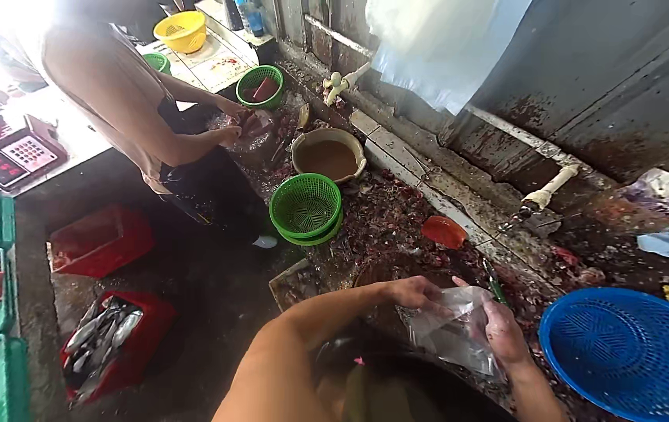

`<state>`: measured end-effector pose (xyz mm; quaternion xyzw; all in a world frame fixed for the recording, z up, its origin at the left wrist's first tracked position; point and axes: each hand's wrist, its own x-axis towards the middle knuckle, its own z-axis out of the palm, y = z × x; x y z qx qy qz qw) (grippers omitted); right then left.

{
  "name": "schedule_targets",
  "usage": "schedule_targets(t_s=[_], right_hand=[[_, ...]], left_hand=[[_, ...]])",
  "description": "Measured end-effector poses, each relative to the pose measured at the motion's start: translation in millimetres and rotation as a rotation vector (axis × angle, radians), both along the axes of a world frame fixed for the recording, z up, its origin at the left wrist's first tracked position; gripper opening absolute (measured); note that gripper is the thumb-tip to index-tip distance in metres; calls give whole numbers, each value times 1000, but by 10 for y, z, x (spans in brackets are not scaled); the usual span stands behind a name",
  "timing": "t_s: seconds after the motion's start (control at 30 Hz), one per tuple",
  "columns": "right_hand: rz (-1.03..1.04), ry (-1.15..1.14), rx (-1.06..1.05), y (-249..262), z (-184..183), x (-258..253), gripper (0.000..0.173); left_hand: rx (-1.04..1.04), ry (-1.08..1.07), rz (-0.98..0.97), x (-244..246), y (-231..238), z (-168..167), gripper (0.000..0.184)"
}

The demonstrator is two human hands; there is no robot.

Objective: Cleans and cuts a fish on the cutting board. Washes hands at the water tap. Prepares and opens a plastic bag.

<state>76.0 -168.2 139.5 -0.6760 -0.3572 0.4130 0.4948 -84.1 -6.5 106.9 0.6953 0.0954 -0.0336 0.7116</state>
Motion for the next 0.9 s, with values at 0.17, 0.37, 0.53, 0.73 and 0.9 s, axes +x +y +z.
schedule_targets(t_s=[0.17, 0.37, 0.53, 0.73, 0.9], right_hand=[[-78, -134, -65, -90, -232, 110, 55], [-264, -237, 17, -290, -458, 437, 51], [-136, -656, -12, -138, -254, 14, 60], [-161, -761, 18, 95, -442, -157, 25], [-349, -803, -249, -86, -511, 115, 34]], left_hand=[[-300, -23, 300, 42, -179, -207, 20], [-269, 166, 718, 73, -210, -290, 46], [-491, 119, 799, 195, -279, -362, 35], [-793, 151, 706, 224, -325, -12, 55], [-986, -194, 815, 21, 289, 304, 61]])
